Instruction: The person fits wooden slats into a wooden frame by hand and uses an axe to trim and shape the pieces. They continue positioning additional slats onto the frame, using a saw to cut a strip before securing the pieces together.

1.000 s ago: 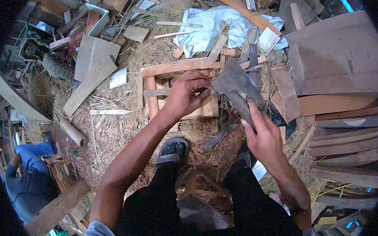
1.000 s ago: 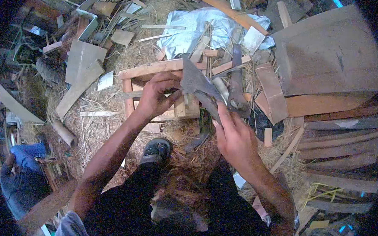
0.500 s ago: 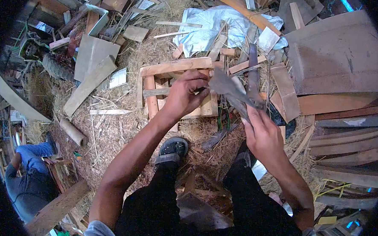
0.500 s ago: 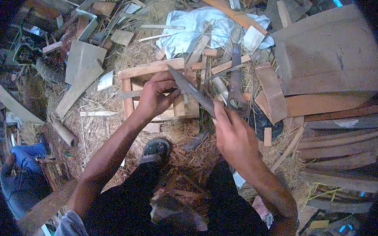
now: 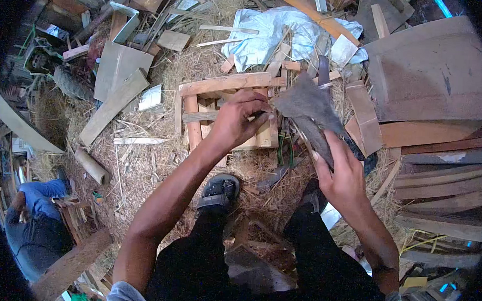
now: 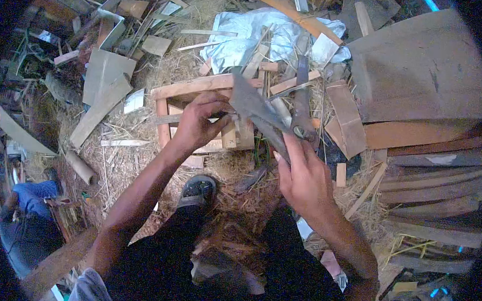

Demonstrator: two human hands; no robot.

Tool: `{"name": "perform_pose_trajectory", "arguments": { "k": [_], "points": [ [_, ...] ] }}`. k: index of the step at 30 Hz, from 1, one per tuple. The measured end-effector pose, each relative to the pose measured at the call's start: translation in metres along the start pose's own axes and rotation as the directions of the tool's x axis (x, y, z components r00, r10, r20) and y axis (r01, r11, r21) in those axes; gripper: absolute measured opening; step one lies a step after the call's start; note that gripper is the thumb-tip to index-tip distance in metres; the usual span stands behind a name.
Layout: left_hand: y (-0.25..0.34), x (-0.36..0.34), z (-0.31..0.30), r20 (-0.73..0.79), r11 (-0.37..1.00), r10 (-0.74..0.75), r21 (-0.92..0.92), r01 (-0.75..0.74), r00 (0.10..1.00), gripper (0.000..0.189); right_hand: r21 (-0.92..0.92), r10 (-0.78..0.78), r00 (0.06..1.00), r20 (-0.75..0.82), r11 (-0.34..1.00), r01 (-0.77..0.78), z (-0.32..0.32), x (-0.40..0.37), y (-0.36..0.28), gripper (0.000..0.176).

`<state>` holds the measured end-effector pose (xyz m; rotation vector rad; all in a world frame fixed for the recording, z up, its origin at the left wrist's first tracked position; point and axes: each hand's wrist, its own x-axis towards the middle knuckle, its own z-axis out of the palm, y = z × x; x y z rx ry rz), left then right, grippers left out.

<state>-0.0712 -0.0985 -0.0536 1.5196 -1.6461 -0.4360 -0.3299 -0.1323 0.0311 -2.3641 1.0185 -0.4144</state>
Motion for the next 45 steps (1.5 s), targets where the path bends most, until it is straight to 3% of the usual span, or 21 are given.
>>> {"name": "perform_pose_trajectory", "arguments": {
  "k": [3,6,12,16,18,21,27,30,34,40,45],
  "points": [
    [-0.001,0.002,-0.003,0.043,0.999,0.018,0.027,-0.019,0.999,0.017,0.058,0.018,1.000,0.013,0.998,-0.019,0.006,-0.001,0.002,0.044],
    [-0.002,0.002,-0.001,0.032,1.000,-0.002,0.010,0.002,0.999,0.017,0.091,0.048,0.991,0.125,0.994,-0.060,0.005,0.003,0.006,0.046],
    [-0.004,0.000,0.004,-0.055,1.000,0.029,-0.008,-0.030,0.998,0.015,-0.004,0.028,0.980,0.199,1.000,-0.027,0.001,0.015,0.007,0.042],
    [-0.007,-0.002,0.005,-0.066,0.998,0.064,0.008,-0.064,0.996,0.016,-0.031,-0.055,0.988,0.145,0.998,0.060,0.002,0.016,0.008,0.045],
    [-0.005,-0.002,0.005,-0.040,1.000,0.010,0.007,-0.010,0.999,0.015,-0.016,-0.052,0.995,0.090,0.998,0.053,-0.001,0.014,0.000,0.044],
    [-0.004,-0.001,0.006,-0.066,1.000,0.019,0.010,-0.018,0.998,0.014,-0.049,-0.055,0.990,0.130,0.997,0.062,0.004,0.009,0.007,0.045],
    [-0.002,-0.001,0.005,-0.057,1.000,0.005,-0.003,-0.006,0.998,0.013,-0.012,0.050,0.988,0.147,0.999,-0.049,-0.007,0.011,-0.004,0.044],
    [-0.003,-0.001,0.006,-0.064,1.000,0.025,-0.009,-0.025,0.998,0.013,-0.131,0.000,0.979,0.202,0.991,0.028,0.001,0.010,0.004,0.051],
    [-0.008,-0.004,0.012,-0.102,1.000,0.012,-0.006,-0.012,0.995,0.013,-0.064,-0.073,0.992,0.105,0.995,0.080,-0.005,0.006,-0.001,0.050],
    [-0.005,-0.002,0.004,-0.035,1.000,0.000,-0.024,-0.001,0.999,0.019,-0.115,0.017,0.977,0.214,0.993,0.008,-0.001,0.004,0.002,0.051],
    [-0.004,0.003,-0.011,0.096,0.996,-0.030,-0.076,0.037,0.995,0.028,-0.044,-0.030,0.989,0.146,0.998,0.037,-0.004,0.004,-0.001,0.051]
  ]
}}
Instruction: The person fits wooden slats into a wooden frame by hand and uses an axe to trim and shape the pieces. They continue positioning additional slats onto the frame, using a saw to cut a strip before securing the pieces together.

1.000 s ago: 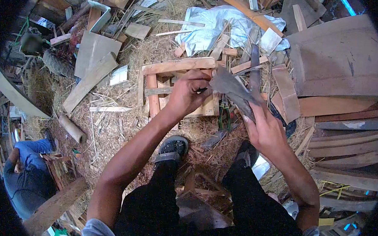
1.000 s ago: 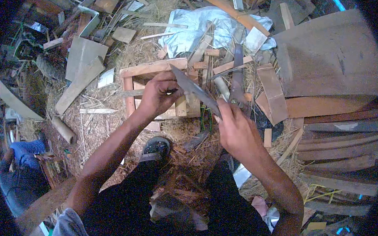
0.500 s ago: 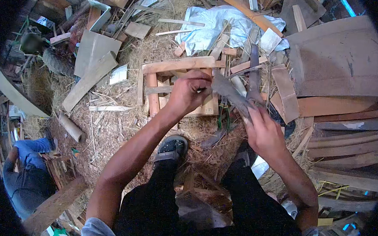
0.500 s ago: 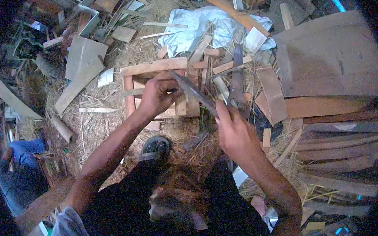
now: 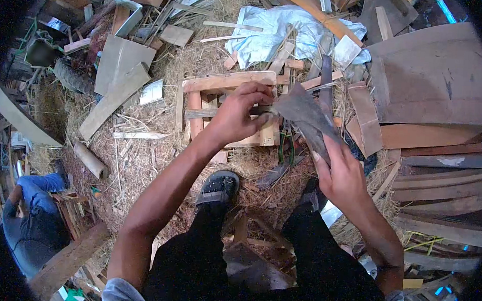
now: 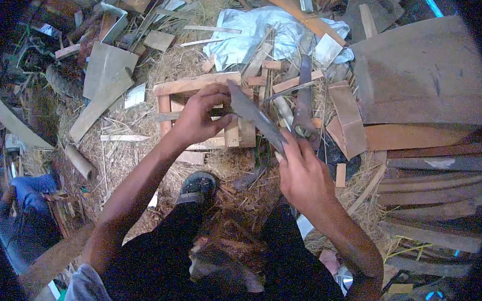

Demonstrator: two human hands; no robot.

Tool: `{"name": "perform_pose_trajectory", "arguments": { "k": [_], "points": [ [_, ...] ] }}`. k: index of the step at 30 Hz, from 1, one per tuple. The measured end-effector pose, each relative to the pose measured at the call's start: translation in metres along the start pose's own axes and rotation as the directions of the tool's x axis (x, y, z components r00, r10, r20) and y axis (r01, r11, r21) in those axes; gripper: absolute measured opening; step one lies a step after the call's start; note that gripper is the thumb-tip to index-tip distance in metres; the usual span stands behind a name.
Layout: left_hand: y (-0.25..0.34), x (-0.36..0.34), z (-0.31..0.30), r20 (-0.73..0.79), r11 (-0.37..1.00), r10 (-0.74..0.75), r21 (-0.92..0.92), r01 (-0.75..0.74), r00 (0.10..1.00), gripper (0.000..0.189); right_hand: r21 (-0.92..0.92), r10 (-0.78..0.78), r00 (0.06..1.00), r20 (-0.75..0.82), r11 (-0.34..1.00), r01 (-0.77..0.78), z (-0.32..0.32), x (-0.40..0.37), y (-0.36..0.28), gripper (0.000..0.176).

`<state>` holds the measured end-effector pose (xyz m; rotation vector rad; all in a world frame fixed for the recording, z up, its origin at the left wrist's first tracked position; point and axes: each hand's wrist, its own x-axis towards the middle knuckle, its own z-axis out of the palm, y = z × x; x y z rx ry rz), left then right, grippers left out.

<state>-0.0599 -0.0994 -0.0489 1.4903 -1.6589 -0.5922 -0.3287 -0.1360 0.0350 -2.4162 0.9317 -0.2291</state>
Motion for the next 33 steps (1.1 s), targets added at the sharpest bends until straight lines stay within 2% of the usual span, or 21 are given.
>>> {"name": "perform_pose_trajectory", "arguments": {
  "k": [1,4,7,13,16,19,22,25,28,32,33],
  "points": [
    [-0.003,0.002,-0.001,0.039,0.999,-0.014,-0.028,0.015,0.999,0.029,0.010,-0.005,1.000,-0.026,1.000,0.005,0.000,0.001,-0.001,0.050],
    [-0.006,0.004,-0.001,0.032,0.998,0.060,0.026,-0.060,0.998,0.026,-0.018,-0.001,1.000,-0.010,1.000,0.000,0.000,0.004,0.001,0.049],
    [-0.004,0.002,-0.001,0.036,0.998,0.062,0.019,-0.062,0.997,0.022,0.014,-0.065,0.993,-0.100,0.998,0.067,0.003,0.007,-0.003,0.048],
    [-0.003,0.002,0.000,0.029,0.989,0.130,0.070,-0.132,0.991,0.018,-0.085,0.031,0.998,0.057,0.996,-0.026,-0.004,0.009,-0.004,0.051],
    [-0.004,0.001,0.003,-0.010,0.988,0.139,0.073,-0.138,0.990,0.017,-0.055,-0.037,0.997,-0.062,0.998,0.033,-0.003,0.006,-0.007,0.053],
    [-0.006,0.001,0.004,-0.023,0.989,0.141,0.053,-0.139,0.990,0.017,-0.039,-0.058,0.994,-0.093,0.998,0.055,0.007,0.006,-0.002,0.053],
    [-0.003,0.002,0.002,-0.005,0.989,0.138,0.053,-0.138,0.990,0.017,-0.086,0.021,0.999,0.028,0.996,-0.018,0.008,0.010,0.004,0.054],
    [-0.004,0.001,0.003,-0.020,0.991,0.130,0.041,-0.129,0.991,0.017,-0.026,-0.052,0.990,-0.130,0.998,0.049,0.011,0.006,0.006,0.054],
    [-0.004,0.001,0.005,-0.029,0.993,0.113,0.045,-0.111,0.993,0.018,-0.021,-0.104,0.980,-0.171,0.995,0.101,0.011,0.005,0.002,0.054],
    [-0.001,0.001,0.001,0.000,0.996,0.074,0.049,-0.074,0.997,0.017,-0.145,0.063,0.994,0.092,0.988,-0.050,-0.003,0.009,-0.008,0.053],
    [-0.002,0.000,0.002,-0.017,0.995,0.080,0.057,-0.079,0.997,0.017,-0.105,0.025,0.998,0.052,0.994,-0.020,-0.006,0.009,-0.008,0.054]
  ]
}}
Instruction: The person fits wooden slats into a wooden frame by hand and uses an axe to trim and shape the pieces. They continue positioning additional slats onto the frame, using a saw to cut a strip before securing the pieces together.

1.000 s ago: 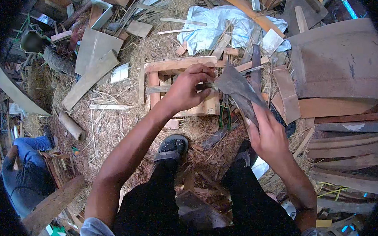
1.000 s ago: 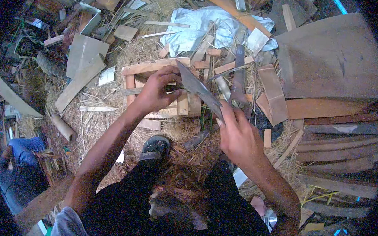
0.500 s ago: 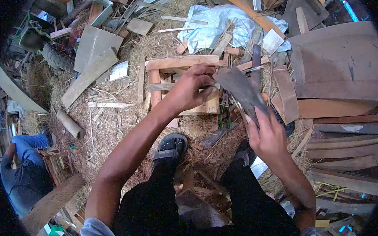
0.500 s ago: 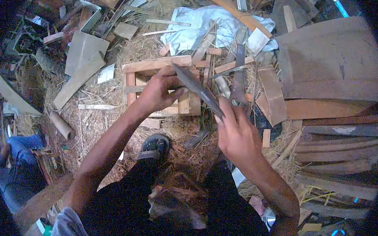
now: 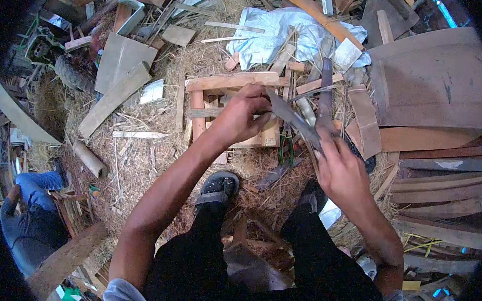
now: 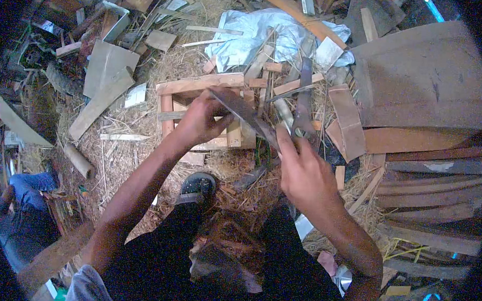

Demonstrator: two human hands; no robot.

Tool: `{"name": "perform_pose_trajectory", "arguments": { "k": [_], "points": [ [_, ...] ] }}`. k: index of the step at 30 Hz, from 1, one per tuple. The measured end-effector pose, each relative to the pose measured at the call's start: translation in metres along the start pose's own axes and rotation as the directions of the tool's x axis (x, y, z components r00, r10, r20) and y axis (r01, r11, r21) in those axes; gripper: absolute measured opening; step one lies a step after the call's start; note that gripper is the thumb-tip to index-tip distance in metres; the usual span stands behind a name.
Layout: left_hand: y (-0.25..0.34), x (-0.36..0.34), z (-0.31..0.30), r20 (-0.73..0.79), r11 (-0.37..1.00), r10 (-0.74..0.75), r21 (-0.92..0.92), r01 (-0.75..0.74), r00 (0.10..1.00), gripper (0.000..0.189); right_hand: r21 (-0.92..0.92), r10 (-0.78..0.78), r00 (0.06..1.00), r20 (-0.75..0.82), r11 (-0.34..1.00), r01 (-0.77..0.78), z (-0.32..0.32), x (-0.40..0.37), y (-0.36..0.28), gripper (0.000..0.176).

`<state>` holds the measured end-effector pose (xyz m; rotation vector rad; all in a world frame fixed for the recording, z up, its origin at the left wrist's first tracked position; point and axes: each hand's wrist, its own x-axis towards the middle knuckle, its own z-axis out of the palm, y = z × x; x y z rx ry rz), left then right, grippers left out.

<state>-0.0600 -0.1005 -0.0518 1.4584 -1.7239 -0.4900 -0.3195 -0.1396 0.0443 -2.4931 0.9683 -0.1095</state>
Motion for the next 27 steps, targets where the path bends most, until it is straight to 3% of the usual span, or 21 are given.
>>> {"name": "perform_pose_trajectory", "arguments": {
  "k": [6,9,13,16,20,23,27],
  "points": [
    [0.002,0.001,0.001,0.002,1.000,-0.006,-0.021,0.006,1.000,0.016,0.011,-0.050,0.996,-0.067,0.999,0.051,0.002,0.005,-0.006,0.054],
    [0.001,0.001,-0.002,0.017,1.000,-0.003,0.013,0.003,1.000,0.017,-0.076,0.096,0.990,0.099,0.993,-0.089,0.000,0.005,-0.006,0.055],
    [-0.006,0.001,0.005,-0.019,1.000,0.004,0.017,-0.004,1.000,0.019,0.042,-0.025,0.998,-0.064,0.999,0.027,-0.001,0.002,-0.007,0.051],
    [-0.011,0.007,-0.002,0.061,0.999,0.007,0.046,-0.009,0.998,0.022,0.011,0.011,0.997,-0.071,1.000,-0.010,0.010,0.000,-0.008,0.050],
    [-0.007,0.001,-0.016,0.061,0.998,0.004,0.058,-0.007,0.998,0.029,0.028,0.023,0.999,-0.032,0.999,-0.022,0.010,-0.002,0.004,0.052],
    [-0.007,-0.004,-0.013,0.086,0.998,-0.015,0.065,0.009,0.996,0.033,0.113,-0.073,0.968,-0.242,0.988,0.103,0.013,-0.001,-0.001,0.052],
    [-0.005,-0.005,-0.014,0.097,0.999,-0.017,0.050,0.012,0.995,0.032,0.071,-0.045,0.983,-0.181,0.996,0.058,0.022,-0.002,0.003,0.050]
  ]
}}
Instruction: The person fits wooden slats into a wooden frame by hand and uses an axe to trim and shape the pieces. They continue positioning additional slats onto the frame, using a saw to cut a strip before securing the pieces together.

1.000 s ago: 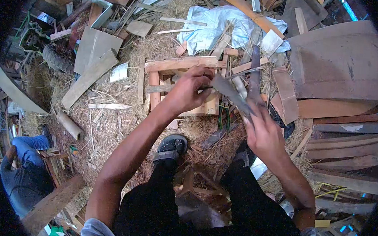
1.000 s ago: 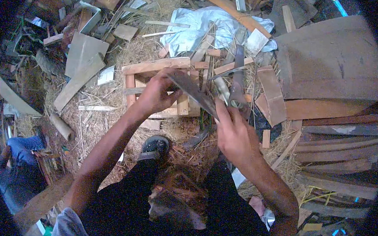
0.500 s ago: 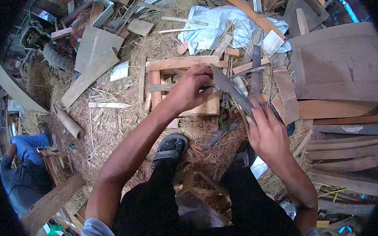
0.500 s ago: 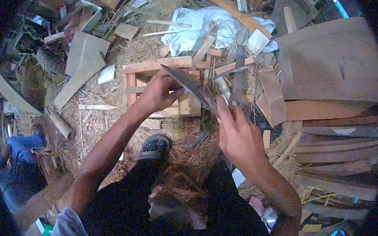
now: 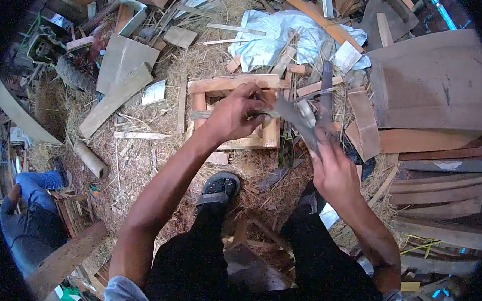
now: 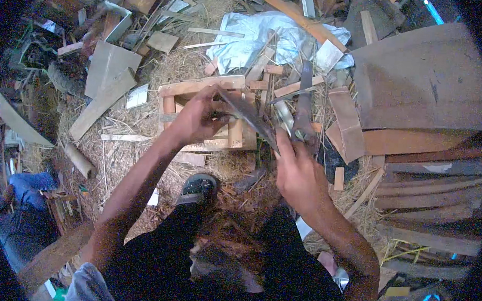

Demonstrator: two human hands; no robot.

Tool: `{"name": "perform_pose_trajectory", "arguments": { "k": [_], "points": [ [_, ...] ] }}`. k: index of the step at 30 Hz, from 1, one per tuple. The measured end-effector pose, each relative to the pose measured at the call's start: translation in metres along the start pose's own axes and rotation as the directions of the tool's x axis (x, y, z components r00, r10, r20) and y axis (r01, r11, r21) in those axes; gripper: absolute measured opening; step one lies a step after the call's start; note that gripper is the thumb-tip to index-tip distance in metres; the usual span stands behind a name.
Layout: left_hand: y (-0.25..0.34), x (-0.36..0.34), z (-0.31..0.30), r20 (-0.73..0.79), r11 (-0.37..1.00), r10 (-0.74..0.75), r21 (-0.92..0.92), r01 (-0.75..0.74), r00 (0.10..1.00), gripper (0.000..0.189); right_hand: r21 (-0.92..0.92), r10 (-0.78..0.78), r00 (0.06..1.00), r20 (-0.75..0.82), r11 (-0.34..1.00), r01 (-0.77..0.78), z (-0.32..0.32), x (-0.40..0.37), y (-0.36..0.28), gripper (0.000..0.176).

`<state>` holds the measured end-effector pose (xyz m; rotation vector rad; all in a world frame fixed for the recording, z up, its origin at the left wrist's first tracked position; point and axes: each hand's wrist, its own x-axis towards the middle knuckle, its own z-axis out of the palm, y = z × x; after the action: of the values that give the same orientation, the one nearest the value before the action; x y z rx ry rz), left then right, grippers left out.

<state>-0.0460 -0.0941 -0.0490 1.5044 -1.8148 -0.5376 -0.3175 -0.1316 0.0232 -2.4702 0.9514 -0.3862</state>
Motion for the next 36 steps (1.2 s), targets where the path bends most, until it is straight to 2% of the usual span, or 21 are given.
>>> {"name": "perform_pose_trajectory", "arguments": {
  "k": [1,3,4,6,8,9,11,12,14,17,18,19,22,23,25,26,28,29,32,33,36],
  "points": [
    [0.001,0.000,-0.001,-0.004,1.000,0.001,-0.018,-0.001,1.000,0.031,0.001,0.052,0.998,0.042,0.999,-0.052,-0.007,0.003,-0.005,0.048],
    [0.005,0.000,-0.005,0.083,0.990,-0.113,-0.077,0.120,0.990,0.030,-0.010,0.170,0.976,0.133,0.985,-0.171,-0.018,0.004,-0.012,0.044],
    [0.008,0.000,-0.006,0.131,0.978,-0.166,-0.105,0.180,0.977,0.030,0.002,0.094,0.994,0.059,0.996,-0.094,-0.017,0.002,-0.011,0.047],
    [0.004,0.000,-0.005,0.091,0.991,-0.113,-0.056,0.118,0.990,0.030,0.009,-0.067,0.994,-0.089,0.998,0.068,-0.012,0.000,-0.008,0.053],
    [0.000,0.002,-0.006,0.087,0.997,-0.076,-0.001,0.076,0.993,0.030,0.021,-0.052,0.996,-0.065,0.998,0.054,0.000,-0.005,-0.004,0.051],
    [0.000,0.002,-0.006,0.091,0.996,-0.077,-0.037,0.081,0.993,0.029,0.026,-0.047,0.997,-0.055,0.998,0.049,0.002,-0.004,-0.005,0.050],
    [0.002,0.000,-0.004,0.093,0.990,-0.080,-0.112,0.091,0.992,0.028,-0.020,0.099,0.991,0.091,0.995,-0.098,-0.004,-0.001,-0.006,0.049],
    [0.006,0.000,-0.006,0.119,0.979,-0.145,-0.126,0.159,0.982,0.028,-0.051,0.179,0.970,0.164,0.984,-0.173,-0.006,0.000,-0.007,0.048],
    [0.013,0.000,-0.010,0.176,0.944,-0.269,-0.149,0.295,0.947,0.028,-0.003,0.094,0.995,0.044,0.996,-0.094,-0.006,-0.001,-0.001,0.048],
    [0.003,0.001,-0.008,0.139,0.992,-0.117,-0.029,0.122,0.983,0.029,0.047,-0.021,0.994,-0.108,0.999,0.027,0.002,-0.005,0.003,0.050],
    [0.004,0.002,-0.008,0.124,0.992,-0.116,-0.038,0.122,0.985,0.029,0.062,-0.058,0.985,-0.160,0.996,0.069,0.008,-0.008,0.004,0.051],
    [0.007,0.001,-0.008,0.109,0.991,-0.118,-0.047,0.124,0.987,0.029,0.019,0.006,0.996,-0.090,1.000,-0.004,0.015,-0.011,0.006,0.052],
    [0.009,0.000,-0.008,0.113,0.985,-0.148,-0.067,0.156,0.982,0.028,-0.027,0.081,0.993,0.080,0.996,-0.079,0.007,-0.010,0.007,0.053],
    [0.007,-0.001,-0.007,0.125,0.982,-0.162,-0.073,0.172,0.979,0.028,0.003,0.051,0.999,0.010,0.999,-0.051,0.006,-0.009,0.006,0.053],
    [-0.003,-0.002,0.000,0.067,0.994,-0.090,-0.051,0.093,0.994,0.029,0.055,0.001,0.992,-0.128,0.998,0.006,0.006,-0.009,0.001,0.053],
    [-0.007,-0.003,0.003,0.035,0.998,-0.053,-0.037,0.054,0.998,0.029,0.053,-0.028,0.989,-0.144,0.998,0.036,0.009,-0.010,0.001,0.053],
    [-0.002,-0.002,0.002,0.066,0.977,-0.155,-0.135,0.163,0.986,0.026,0.048,-0.087,0.978,-0.189,0.994,0.097,0.018,-0.013,0.005,0.052],
    [0.000,-0.002,0.001,0.084,0.959,-0.204,-0.181,0.217,0.975,0.025,0.037,-0.045,0.995,-0.094,0.998,0.049,0.022,-0.014,0.009,0.051],
    [0.014,0.001,-0.008,0.120,0.970,-0.223,-0.069,0.233,0.967,0.025,0.071,0.140,0.987,0.083,0.987,-0.146,0.009,-0.008,0.001,0.047],
    [0.012,0.000,-0.006,0.119,0.977,-0.194,-0.062,0.203,0.974,0.024,0.095,0.029,0.998,-0.055,0.995,-0.024,0.014,-0.009,0.007,0.050],
    [0.005,-0.001,-0.003,0.092,0.992,-0.117,-0.045,0.121,0.989,0.023,0.126,0.006,0.987,-0.158,0.992,0.015,0.021,-0.015,0.011,0.049]
  ]
}}
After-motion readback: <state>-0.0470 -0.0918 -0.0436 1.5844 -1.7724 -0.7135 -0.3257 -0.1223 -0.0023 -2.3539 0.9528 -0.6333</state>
